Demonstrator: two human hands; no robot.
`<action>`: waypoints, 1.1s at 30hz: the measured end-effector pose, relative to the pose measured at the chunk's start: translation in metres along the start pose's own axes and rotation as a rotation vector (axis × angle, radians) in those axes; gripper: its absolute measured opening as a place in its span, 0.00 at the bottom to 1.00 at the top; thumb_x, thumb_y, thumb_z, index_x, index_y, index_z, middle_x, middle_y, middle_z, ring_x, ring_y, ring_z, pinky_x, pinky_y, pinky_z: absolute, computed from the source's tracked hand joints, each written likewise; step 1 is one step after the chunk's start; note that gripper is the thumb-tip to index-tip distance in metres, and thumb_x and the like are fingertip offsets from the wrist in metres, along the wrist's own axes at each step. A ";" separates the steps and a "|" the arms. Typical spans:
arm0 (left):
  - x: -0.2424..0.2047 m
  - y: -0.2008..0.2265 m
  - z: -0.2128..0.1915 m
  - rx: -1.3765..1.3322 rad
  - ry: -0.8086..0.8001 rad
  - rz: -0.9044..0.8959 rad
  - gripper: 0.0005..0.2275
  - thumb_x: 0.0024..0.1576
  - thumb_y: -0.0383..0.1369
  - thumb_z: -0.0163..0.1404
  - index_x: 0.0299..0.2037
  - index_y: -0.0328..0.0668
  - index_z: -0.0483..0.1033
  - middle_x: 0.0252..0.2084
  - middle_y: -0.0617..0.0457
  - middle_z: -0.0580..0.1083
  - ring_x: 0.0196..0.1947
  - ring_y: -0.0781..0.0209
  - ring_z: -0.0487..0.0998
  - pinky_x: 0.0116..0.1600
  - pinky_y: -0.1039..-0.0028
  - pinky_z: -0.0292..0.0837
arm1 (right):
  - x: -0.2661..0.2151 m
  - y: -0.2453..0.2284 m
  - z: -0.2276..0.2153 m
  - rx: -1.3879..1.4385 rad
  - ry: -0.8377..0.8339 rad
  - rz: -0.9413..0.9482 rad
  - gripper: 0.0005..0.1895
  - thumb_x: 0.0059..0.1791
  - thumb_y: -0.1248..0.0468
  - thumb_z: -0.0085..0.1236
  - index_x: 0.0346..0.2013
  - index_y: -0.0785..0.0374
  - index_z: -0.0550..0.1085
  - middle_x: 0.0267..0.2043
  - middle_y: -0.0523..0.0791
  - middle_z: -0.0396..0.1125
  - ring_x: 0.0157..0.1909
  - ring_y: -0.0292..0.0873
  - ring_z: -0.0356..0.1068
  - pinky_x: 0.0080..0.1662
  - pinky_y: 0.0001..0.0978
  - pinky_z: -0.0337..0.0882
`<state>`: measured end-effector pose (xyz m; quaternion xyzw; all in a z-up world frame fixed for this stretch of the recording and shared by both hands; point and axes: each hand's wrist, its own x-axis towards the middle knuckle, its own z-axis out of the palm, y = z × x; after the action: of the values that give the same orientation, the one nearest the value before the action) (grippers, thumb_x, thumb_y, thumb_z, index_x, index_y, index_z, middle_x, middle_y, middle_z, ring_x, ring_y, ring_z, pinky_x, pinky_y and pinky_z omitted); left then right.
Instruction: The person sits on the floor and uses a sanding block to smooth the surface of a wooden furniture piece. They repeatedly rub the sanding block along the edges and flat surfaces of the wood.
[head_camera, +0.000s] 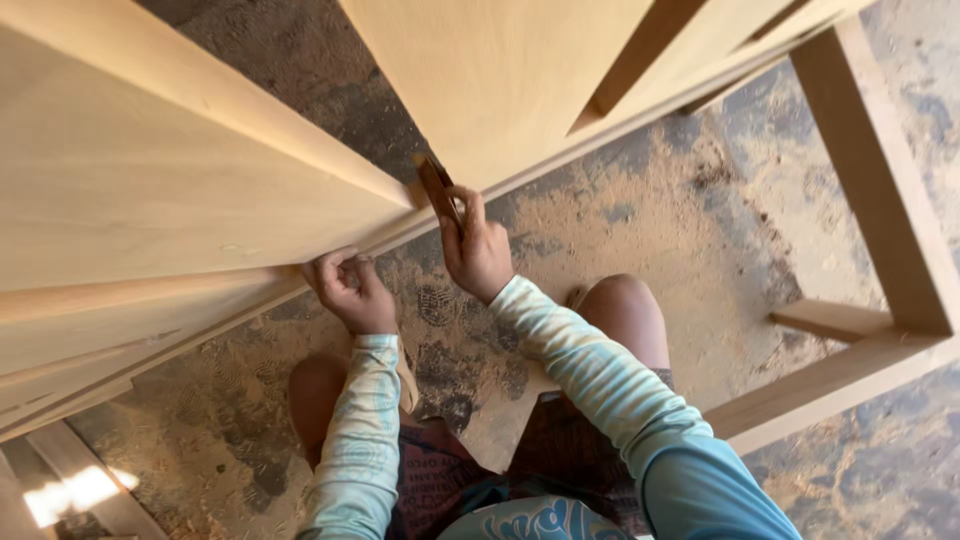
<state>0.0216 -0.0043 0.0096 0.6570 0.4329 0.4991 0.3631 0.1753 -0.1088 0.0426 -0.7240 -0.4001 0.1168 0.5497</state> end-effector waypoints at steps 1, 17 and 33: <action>0.000 0.000 0.004 -0.073 0.017 -0.010 0.03 0.57 0.21 0.50 0.39 0.33 0.73 0.54 0.49 0.68 0.30 0.67 0.71 0.35 0.78 0.75 | 0.001 0.000 0.000 -0.007 -0.007 -0.008 0.18 0.58 0.68 0.46 0.63 0.65 0.59 0.24 0.48 0.72 0.16 0.42 0.68 0.19 0.38 0.64; -0.043 0.035 0.041 0.340 0.258 0.276 0.06 0.55 0.25 0.54 0.41 0.42 0.74 0.58 0.35 0.67 0.50 0.46 0.75 0.53 0.61 0.74 | -0.038 0.022 -0.049 0.081 -0.090 -0.170 0.28 0.59 0.69 0.41 0.75 0.58 0.54 0.32 0.52 0.75 0.24 0.47 0.76 0.29 0.40 0.77; -0.052 0.114 0.073 0.968 -0.575 0.236 0.22 0.60 0.27 0.50 0.64 0.25 0.66 0.72 0.21 0.59 0.31 0.41 0.83 0.37 0.58 0.80 | -0.061 0.024 -0.068 0.011 -0.008 -0.289 0.25 0.59 0.70 0.45 0.72 0.63 0.59 0.45 0.59 0.75 0.35 0.52 0.77 0.38 0.42 0.79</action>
<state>0.1091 -0.0975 0.0782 0.9015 0.4198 0.0825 0.0658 0.1880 -0.2013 0.0301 -0.6553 -0.5016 0.0415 0.5633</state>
